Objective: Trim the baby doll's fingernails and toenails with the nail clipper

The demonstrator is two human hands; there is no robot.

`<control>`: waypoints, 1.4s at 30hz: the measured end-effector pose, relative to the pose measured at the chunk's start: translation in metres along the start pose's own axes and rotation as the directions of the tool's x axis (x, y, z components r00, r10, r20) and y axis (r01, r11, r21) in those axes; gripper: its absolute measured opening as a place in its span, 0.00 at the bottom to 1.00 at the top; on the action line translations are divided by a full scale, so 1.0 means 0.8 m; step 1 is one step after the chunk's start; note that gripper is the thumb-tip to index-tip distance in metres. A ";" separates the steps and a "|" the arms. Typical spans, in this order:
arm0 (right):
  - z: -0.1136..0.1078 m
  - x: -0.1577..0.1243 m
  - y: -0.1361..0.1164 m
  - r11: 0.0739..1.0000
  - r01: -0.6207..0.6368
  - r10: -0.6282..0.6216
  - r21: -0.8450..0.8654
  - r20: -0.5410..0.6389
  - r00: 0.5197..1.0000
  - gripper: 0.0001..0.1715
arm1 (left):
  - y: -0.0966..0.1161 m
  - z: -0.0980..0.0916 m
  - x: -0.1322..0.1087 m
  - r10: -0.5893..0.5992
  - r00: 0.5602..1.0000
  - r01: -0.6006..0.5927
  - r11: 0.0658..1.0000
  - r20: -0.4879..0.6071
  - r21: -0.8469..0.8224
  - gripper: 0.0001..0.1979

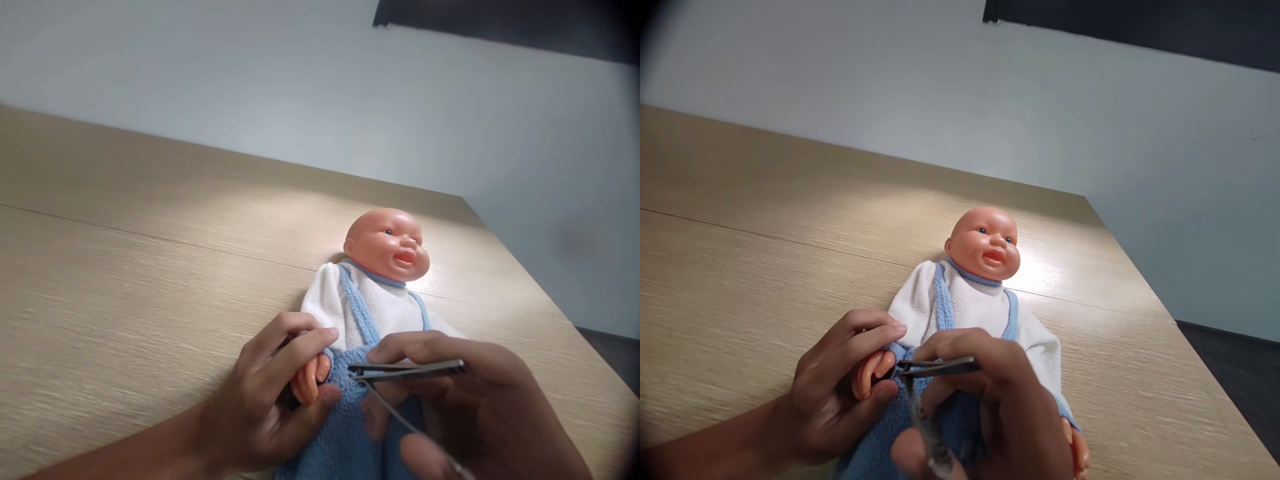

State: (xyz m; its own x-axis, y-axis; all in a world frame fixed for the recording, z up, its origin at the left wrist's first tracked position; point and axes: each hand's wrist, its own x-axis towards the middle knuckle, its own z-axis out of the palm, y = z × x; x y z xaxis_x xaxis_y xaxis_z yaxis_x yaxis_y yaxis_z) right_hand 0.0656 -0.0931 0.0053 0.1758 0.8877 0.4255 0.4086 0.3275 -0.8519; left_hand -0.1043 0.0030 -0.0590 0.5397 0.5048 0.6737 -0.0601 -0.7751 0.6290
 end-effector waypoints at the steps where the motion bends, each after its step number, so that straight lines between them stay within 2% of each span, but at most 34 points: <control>1: 0.001 -0.001 0.001 1.000 -0.023 0.023 0.020 -0.025 0.999 0.19 | 0.000 0.001 0.002 0.007 1.000 -0.007 1.000 -0.003 0.007 0.18; 2: 0.003 -0.001 0.001 0.999 -0.027 0.028 0.020 -0.053 0.998 0.17 | 0.001 0.002 0.005 0.009 1.000 -0.008 1.000 -0.013 0.008 0.18; 6: 0.008 -0.001 0.003 0.999 0.048 -0.048 0.001 -0.020 0.999 0.13 | 0.013 0.007 0.016 -0.033 0.989 0.030 0.999 -0.147 -0.019 0.18; 9: 0.009 0.001 0.003 0.997 0.080 -0.079 0.005 -0.035 0.996 0.12 | 0.023 0.014 0.018 -0.090 0.970 0.079 0.995 -0.227 -0.057 0.14; 12: 0.007 0.000 0.004 0.992 0.126 -0.128 -0.017 -0.095 0.987 0.16 | 0.023 0.022 0.015 -0.103 0.961 0.084 0.993 -0.255 -0.086 0.09; 15: 0.005 -0.001 0.003 0.975 0.216 -0.221 -0.056 -0.110 0.969 0.23 | 0.015 0.027 0.009 -0.046 0.954 0.015 0.994 -0.297 -0.108 0.11; 21: 0.001 -0.003 0.002 0.924 0.353 -0.351 -0.145 0.037 0.936 0.26 | 0.003 0.030 0.004 0.035 0.974 -0.066 0.989 -0.223 -0.130 0.13; 31: -0.001 -0.006 0.010 0.921 0.364 -0.352 -0.138 0.104 0.930 0.28 | 0.007 0.031 0.006 0.030 0.974 -0.054 0.993 -0.223 -0.102 0.14; 35: -0.002 -0.003 0.008 0.902 0.377 -0.353 -0.209 0.144 0.925 0.23 | 0.006 0.030 0.005 0.047 0.978 -0.064 0.995 -0.204 -0.078 0.14; 38: -0.003 0.001 0.001 0.871 0.428 -0.386 -0.243 0.202 0.900 0.20 | 0.005 0.030 0.004 0.054 0.976 -0.070 0.995 -0.209 -0.071 0.13; 42: -0.009 0.008 -0.016 0.832 0.469 -0.374 -0.297 0.325 0.868 0.15 | 0.002 0.033 0.002 0.050 0.974 -0.068 0.995 -0.221 -0.077 0.15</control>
State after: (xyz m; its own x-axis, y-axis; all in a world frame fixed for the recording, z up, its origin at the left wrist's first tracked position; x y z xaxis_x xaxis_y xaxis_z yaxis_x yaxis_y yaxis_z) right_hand 0.0679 -0.0940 0.0214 -0.2916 0.7537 0.5890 0.6882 0.5930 -0.4180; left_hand -0.0817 -0.0077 -0.0671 0.3372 0.5371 0.7732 -0.1612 -0.7762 0.6095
